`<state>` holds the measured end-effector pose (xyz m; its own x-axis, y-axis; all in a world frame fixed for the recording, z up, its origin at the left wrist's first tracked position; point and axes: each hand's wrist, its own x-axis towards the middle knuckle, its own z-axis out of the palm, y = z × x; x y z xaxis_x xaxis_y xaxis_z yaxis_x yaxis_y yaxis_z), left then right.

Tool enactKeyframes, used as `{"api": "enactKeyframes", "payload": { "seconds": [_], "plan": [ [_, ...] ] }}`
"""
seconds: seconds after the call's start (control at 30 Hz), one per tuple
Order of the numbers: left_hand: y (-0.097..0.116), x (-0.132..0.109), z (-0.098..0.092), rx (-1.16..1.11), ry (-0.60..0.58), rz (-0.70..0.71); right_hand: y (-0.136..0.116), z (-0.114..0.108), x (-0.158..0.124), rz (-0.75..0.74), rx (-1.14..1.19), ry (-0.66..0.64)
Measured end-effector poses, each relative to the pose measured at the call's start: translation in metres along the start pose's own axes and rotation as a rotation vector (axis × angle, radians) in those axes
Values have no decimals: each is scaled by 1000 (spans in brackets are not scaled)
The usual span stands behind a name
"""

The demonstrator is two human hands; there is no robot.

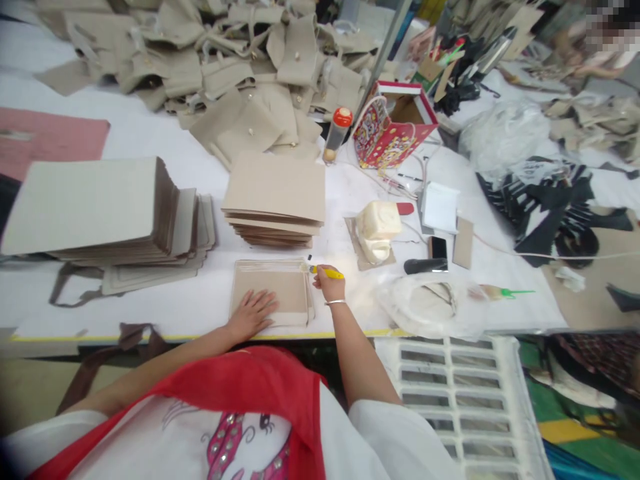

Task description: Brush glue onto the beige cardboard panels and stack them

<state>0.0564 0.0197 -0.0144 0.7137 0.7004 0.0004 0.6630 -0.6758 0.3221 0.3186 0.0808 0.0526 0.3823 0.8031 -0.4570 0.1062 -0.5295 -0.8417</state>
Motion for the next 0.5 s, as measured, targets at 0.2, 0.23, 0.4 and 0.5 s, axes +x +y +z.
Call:
{"api": "enactKeyframes", "payload": {
  "seconds": [0.2,0.23,0.4,0.5],
  "plan": [
    [23,9,-4,-16,24,-44,15,-90,-34,-186,-100,176],
    [27,13,-5,-18,20,-19,21,-105,-40,-223,-170,194],
    [44,38,-1,-39,-120,257,68,-137,-54,-387,-699,248],
    [46,45,8,-44,-163,299,97,-124,-49,-507,-924,231]
  ]
}}
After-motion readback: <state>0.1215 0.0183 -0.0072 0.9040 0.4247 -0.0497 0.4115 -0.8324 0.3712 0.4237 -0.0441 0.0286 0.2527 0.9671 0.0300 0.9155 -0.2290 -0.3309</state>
